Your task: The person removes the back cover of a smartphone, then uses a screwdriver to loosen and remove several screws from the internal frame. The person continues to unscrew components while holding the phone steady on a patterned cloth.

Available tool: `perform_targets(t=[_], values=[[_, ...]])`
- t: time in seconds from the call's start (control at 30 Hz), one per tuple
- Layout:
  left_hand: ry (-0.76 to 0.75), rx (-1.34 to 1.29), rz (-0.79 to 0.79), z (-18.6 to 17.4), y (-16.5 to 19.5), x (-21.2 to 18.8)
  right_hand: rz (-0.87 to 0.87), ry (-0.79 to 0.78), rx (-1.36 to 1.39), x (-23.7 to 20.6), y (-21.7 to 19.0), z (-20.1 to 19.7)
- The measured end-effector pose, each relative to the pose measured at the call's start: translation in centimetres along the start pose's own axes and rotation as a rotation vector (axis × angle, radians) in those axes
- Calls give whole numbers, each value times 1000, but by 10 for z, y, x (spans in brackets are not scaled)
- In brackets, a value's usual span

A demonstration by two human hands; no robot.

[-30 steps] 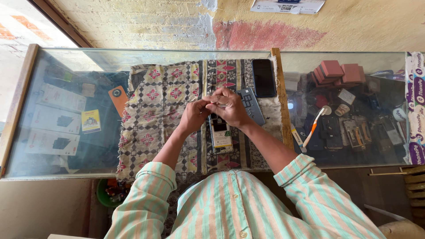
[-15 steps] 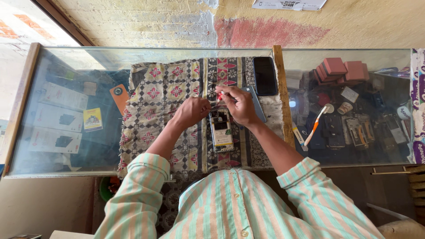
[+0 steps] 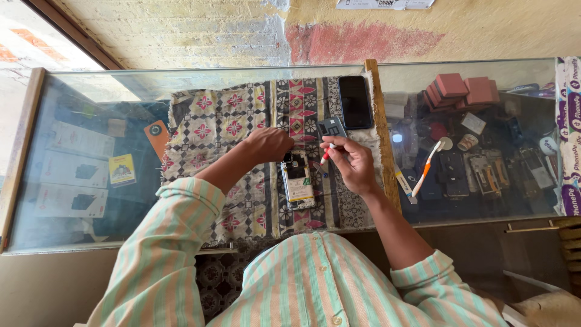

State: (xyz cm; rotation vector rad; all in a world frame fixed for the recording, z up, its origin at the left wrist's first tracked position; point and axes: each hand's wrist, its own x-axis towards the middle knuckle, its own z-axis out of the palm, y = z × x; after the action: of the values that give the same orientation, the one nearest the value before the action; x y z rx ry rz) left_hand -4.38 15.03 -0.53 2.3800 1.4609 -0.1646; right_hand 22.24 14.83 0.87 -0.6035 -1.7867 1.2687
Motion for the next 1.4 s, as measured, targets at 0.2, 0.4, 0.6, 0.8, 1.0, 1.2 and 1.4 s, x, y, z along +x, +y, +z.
perform_targets(t=[0.2,0.4,0.6,0.8,1.0,1.2,1.4], values=[[-65,14,108,2,-9,8,82,5,92,-14,-7,-10],[-88,-175,89,7,-16,3,608,-276,-297,-22,-12,6],[132,-159,187,12,-25,-7,270,-432,-617,-38,2,37],[335,149,371,19,-22,-8,435,-531,-795,-45,10,40],[261,-238,113,7,-14,-5,407,-532,-839,-47,8,44],[283,-440,72,-22,-18,-2,417,-552,-827,-48,8,43],[183,-378,83,-11,-20,-8,356,-538,-826,-48,12,43]])
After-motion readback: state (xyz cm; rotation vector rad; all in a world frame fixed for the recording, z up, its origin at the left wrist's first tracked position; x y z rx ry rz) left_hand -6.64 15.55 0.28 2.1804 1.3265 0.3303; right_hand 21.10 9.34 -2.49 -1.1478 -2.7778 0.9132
